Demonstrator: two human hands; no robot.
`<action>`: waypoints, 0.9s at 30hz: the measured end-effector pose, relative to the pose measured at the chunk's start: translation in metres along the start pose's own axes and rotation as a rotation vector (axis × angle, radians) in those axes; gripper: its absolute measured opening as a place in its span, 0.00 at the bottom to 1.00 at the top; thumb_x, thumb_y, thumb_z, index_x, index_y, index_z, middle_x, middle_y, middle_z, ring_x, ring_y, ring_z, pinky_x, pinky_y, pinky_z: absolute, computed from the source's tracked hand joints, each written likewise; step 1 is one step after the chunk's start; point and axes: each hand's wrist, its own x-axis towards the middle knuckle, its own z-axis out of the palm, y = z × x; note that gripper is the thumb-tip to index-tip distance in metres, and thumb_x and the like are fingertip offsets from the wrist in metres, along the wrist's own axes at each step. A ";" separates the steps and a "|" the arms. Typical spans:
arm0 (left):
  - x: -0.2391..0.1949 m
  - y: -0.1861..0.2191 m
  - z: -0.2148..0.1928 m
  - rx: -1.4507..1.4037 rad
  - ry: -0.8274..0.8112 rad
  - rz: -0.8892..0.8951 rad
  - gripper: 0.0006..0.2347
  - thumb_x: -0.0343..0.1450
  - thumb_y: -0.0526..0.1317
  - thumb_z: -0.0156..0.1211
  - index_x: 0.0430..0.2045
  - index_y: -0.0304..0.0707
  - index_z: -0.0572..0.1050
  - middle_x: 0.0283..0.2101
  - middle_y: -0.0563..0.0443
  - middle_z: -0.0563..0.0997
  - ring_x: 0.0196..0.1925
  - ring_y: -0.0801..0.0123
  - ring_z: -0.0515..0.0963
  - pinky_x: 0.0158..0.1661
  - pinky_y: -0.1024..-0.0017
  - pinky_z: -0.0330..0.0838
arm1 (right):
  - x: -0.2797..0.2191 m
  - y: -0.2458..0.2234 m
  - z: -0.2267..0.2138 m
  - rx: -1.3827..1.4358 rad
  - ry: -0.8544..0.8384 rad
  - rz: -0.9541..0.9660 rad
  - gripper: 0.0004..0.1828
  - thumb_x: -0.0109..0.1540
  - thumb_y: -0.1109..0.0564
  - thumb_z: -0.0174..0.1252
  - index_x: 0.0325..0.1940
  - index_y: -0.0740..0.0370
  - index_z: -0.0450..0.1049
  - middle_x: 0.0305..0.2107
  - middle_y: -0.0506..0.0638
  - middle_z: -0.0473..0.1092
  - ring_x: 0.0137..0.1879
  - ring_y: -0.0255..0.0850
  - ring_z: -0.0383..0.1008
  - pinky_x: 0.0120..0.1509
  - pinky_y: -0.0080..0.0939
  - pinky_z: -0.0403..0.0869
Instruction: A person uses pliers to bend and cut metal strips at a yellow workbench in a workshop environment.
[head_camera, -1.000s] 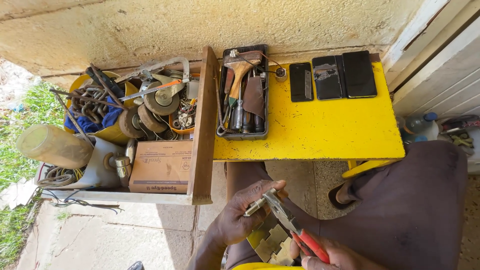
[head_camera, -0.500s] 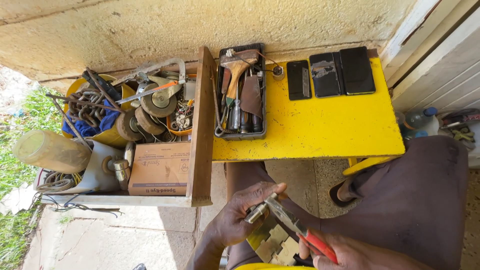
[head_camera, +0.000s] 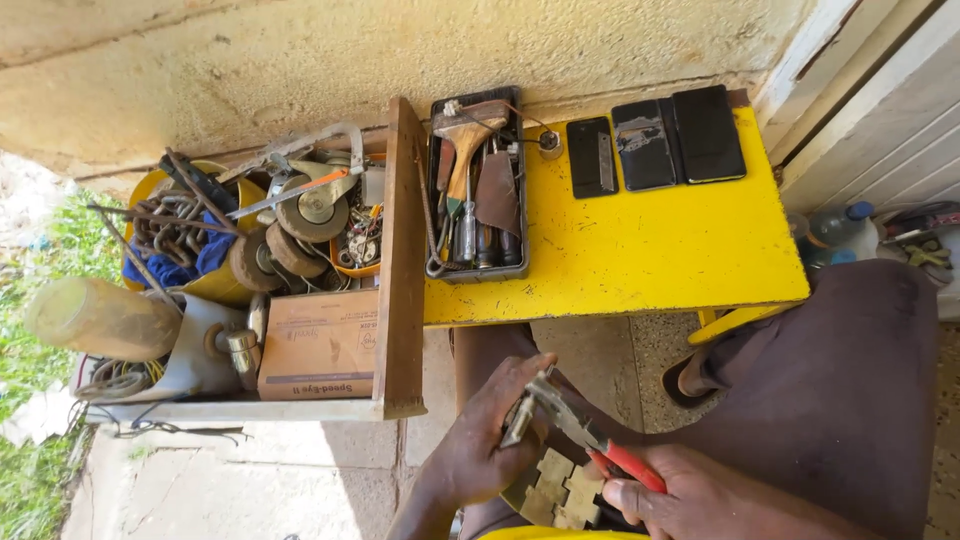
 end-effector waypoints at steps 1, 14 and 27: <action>-0.002 0.002 0.000 -0.026 -0.014 -0.035 0.32 0.66 0.31 0.55 0.72 0.41 0.62 0.51 0.44 0.71 0.45 0.64 0.76 0.45 0.63 0.75 | 0.000 -0.003 -0.005 0.001 0.059 0.103 0.30 0.70 0.49 0.58 0.79 0.48 0.74 0.39 0.51 0.69 0.35 0.41 0.65 0.42 0.44 0.67; -0.008 0.025 0.004 0.122 0.029 -0.120 0.29 0.63 0.29 0.55 0.64 0.43 0.68 0.52 0.42 0.80 0.52 0.53 0.81 0.51 0.58 0.78 | 0.019 0.029 0.001 -0.388 0.191 -0.220 0.15 0.66 0.40 0.67 0.36 0.50 0.78 0.26 0.41 0.63 0.33 0.35 0.62 0.43 0.42 0.67; -0.006 0.027 -0.009 0.068 -0.224 0.032 0.31 0.67 0.40 0.58 0.69 0.38 0.63 0.58 0.36 0.75 0.59 0.47 0.78 0.58 0.52 0.73 | -0.008 0.011 0.007 -0.783 0.116 -0.219 0.12 0.69 0.39 0.62 0.38 0.41 0.72 0.25 0.35 0.66 0.30 0.29 0.64 0.38 0.40 0.65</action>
